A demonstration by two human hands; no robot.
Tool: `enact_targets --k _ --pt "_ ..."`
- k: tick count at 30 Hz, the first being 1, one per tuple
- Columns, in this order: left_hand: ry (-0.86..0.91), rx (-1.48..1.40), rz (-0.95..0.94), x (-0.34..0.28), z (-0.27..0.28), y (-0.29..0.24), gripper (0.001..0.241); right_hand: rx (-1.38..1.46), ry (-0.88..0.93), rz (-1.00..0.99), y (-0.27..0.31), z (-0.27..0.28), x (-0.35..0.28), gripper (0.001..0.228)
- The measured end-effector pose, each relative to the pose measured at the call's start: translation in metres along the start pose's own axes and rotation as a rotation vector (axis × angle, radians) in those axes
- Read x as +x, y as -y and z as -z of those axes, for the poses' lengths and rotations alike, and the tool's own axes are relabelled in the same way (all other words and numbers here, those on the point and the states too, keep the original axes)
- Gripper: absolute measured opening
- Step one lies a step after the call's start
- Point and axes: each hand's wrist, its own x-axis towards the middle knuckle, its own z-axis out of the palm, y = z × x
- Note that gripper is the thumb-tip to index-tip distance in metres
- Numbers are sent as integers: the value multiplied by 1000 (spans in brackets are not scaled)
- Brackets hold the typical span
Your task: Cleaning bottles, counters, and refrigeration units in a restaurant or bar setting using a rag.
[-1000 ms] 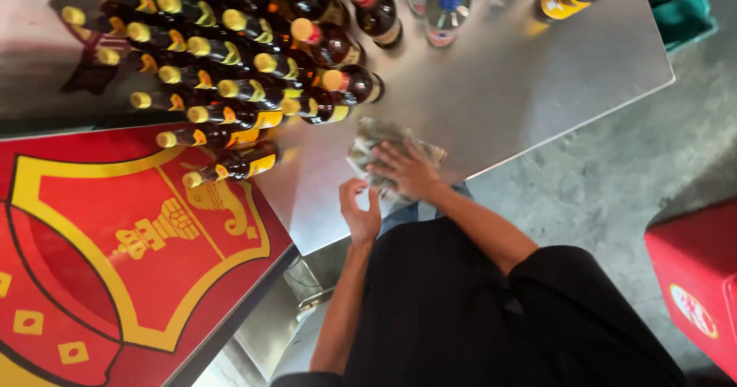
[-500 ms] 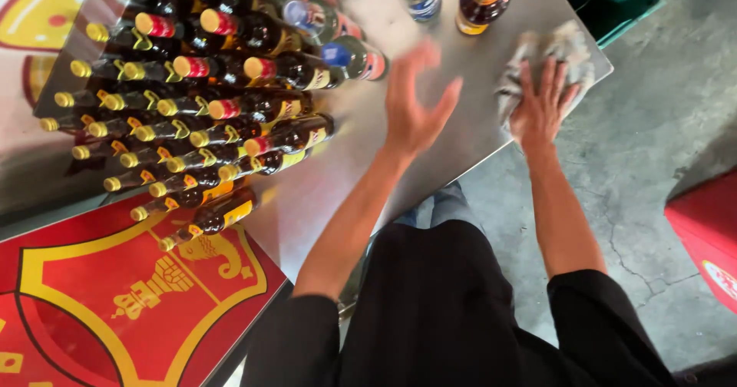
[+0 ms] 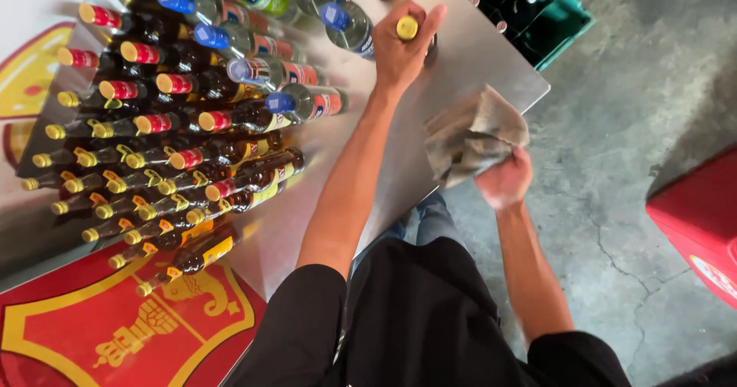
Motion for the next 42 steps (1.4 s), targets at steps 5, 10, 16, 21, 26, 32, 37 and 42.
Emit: enact_targets --k 5,10,16,21,26,32,37,42 --pt "15 195 -31 -32 2 -10 38 -91 128 53 -3 -36 -18 73" --pt "15 -10 96 -111 16 -71 39 -579 324 36 -44 -43 -6 85" --pt "-97 -90 -18 -177 71 -156 31 -1578 770 1036 -92 -68 -6 51" --pt "-55 -151 -73 -201 121 -200 31 -1424 769 591 -109 -95 -6 85" --pt "28 -212 -168 -231 167 -226 28 -1411 896 171 -130 -167 -28 97" --pt "109 30 -205 -269 213 -224 30 -1431 1275 304 -178 -150 -31 78" --pt "40 9 -189 -297 244 -249 30 -1501 1267 88 -207 -190 -69 101" --pt "65 -214 -391 -312 269 -275 29 -1076 1059 -291 -230 -139 -67 104"
